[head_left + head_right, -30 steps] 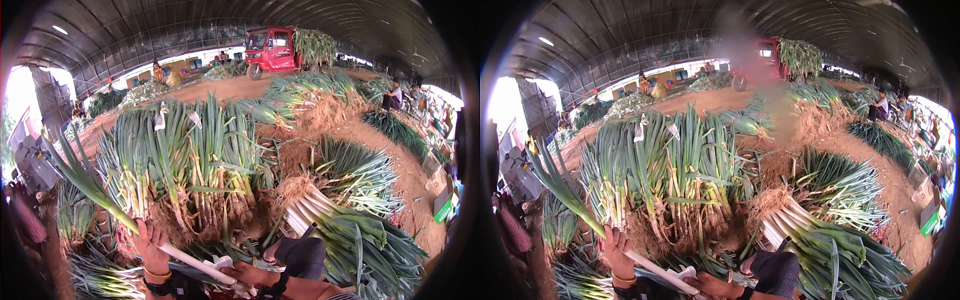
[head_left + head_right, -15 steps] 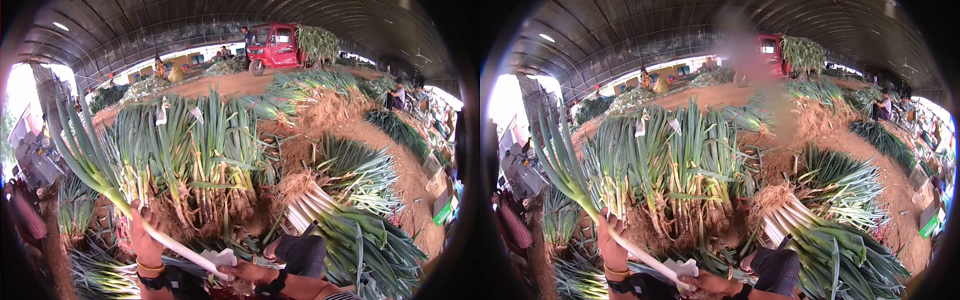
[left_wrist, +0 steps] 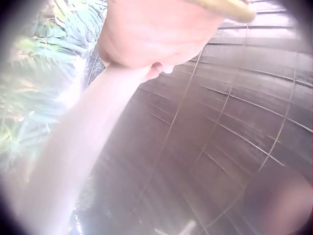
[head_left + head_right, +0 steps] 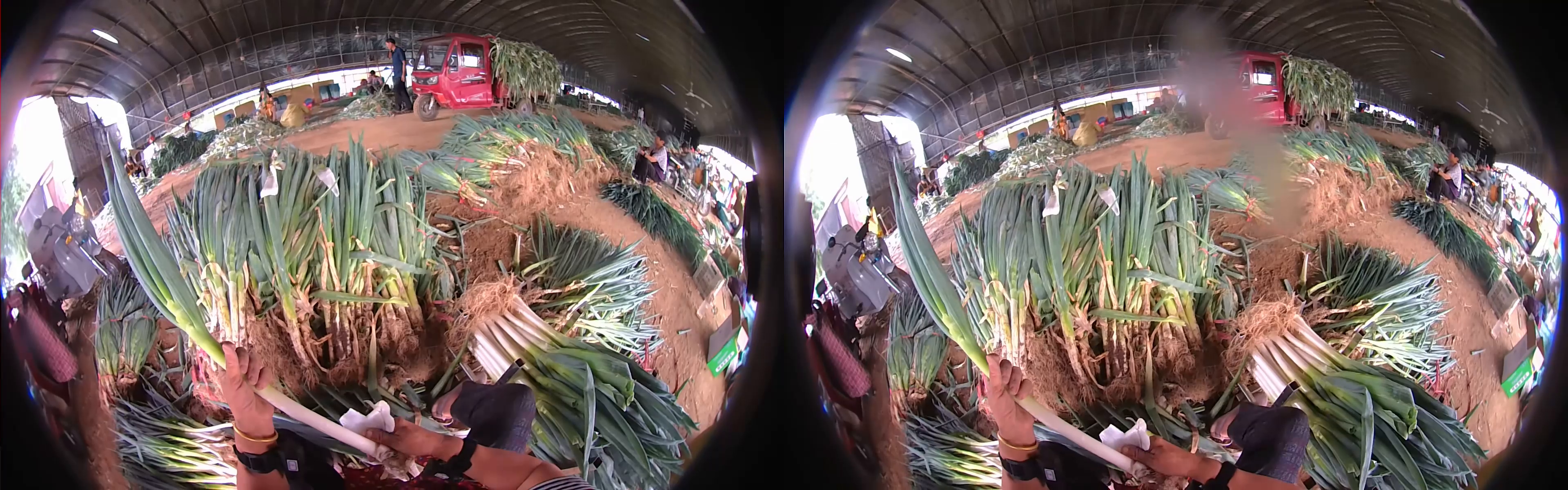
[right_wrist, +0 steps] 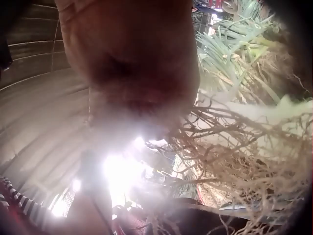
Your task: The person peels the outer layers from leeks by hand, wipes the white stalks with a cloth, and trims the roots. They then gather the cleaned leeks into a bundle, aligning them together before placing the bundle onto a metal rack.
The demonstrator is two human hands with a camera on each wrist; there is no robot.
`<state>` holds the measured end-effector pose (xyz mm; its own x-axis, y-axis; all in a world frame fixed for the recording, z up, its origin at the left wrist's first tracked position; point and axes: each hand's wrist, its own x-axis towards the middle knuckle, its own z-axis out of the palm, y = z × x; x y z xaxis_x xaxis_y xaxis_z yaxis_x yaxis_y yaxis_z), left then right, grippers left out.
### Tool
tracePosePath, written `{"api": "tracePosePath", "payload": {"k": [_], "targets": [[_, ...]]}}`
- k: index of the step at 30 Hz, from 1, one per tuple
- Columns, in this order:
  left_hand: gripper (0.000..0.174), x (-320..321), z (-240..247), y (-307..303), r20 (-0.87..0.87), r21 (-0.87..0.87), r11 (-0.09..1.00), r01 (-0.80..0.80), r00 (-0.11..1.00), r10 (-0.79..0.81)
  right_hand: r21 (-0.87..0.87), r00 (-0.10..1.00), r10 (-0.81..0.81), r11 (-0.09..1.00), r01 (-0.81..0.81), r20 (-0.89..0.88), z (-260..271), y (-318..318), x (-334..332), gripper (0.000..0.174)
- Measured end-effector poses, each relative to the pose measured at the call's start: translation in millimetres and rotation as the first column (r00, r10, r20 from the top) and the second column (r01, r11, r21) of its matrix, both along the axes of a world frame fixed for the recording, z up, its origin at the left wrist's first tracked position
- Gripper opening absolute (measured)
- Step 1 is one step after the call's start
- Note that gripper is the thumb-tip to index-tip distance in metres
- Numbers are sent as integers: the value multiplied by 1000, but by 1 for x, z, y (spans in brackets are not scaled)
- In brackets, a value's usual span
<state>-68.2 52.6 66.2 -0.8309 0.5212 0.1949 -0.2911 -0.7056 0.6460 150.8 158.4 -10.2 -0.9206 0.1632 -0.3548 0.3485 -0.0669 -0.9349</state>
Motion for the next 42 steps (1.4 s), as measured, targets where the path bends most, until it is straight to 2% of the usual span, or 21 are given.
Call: {"api": "tracePosePath", "payload": {"k": [1, 3, 6, 10, 12, 17, 20, 22, 23, 25, 26, 27, 28, 29, 30, 31, 32, 34, 36, 38, 42], "targets": [[18, 1, 2, 0, -7, 22, 1000, 11, 1000, -11, -1, 1000, 2, 1000, -2, 1, -11, -1, -1, 35], [15, 5, 5, -2, -11, 37, 999, 18, 1000, -18, 22, 973, 2, 1000, 3, -230, -42, -5, -4, 34], [13, 10, 10, -5, -52, 77, 995, 67, 997, -63, 34, 932, 40, 999, -29, -359, -40, -7, -4, 32], [15, 13, 14, -8, -77, 95, 993, 68, 995, -61, 117, 959, 17, 993, 17, -284, -64, -6, -4, 29], [17, 13, 14, -9, -120, 169, 973, 159, 983, -140, 266, 947, 74, 964, 13, -313, -68, -6, -5, 27], [19, 13, 14, -12, -148, 253, 938, 238, 967, -205, 304, 965, 86, 953, -7, -247, -27, -8, 3, 28], [19, 12, 16, -11, -226, 389, 840, 377, 923, -310, 276, 981, 67, 961, -15, -182, -29, -10, 6, 29], [20, 7, 18, -12, -307, 422, 772, 475, 876, -371, 63, 961, -34, 997, 53, -275, -52, -12, 4, 34], [20, 5, 18, -11, -305, 421, 773, 475, 877, -373, 60, 961, -36, 997, 54, -273, -57, -8, 3, 34], [23, -1, 21, -11, -348, 428, 735, 526, 846, -404, -80, 947, 215, 968, -239, -238, -57, 2, 2, 42], [25, -2, 22, -11, -368, 430, 716, 551, 831, -418, -84, 947, 215, 967, -240, -237, -52, -1, 3, 42], [25, -1, 24, -10, -380, 410, 712, 570, 817, -434, -212, 958, 148, 956, -202, -244, -44, -6, 3, 45], [25, 4, 30, -9, -380, 409, 713, 570, 817, -434, -337, 967, 82, 927, -163, -243, -36, -8, 3, 48], [24, 13, 37, -8, -289, 326, 849, 415, 899, -329, -120, 976, 11, 992, -38, -217, -30, -7, 3, 48], [22, 21, 43, -5, -210, 219, 945, 244, 957, -198, -21, 988, 124, 992, -127, -93, -16, 6, 1, 44], [18, 27, 48, -1, -119, -10, 1000, -15, 993, 14, -28, 984, 134, 990, -139, -119, -34, 10, 0, 44], [18, 23, 41, -3, -119, -12, 1000, -18, 993, 16, -34, 979, 145, 988, -151, -146, -47, 12, -3, 44], [16, 8, 21, -7, -165, 117, 977, 178, 974, -157, 55, 986, 84, 995, -77, -146, -55, 3, -2, 42], [15, 2, 11, -8, -149, 149, 969, 195, 974, -172, 142, 989, 18, 990, 3, -146, -54, -4, -1, 43], [11, 0, 5, -9, -150, 151, 969, 194, 974, -172, 138, 954, -29, 988, 74, -300, -53, -8, 2, 39], [11, 7, 12, -8, -116, 186, 974, 132, 987, -112, 204, 989, 85, 977, -58, -124, -28, 4, 7, 37]]}}
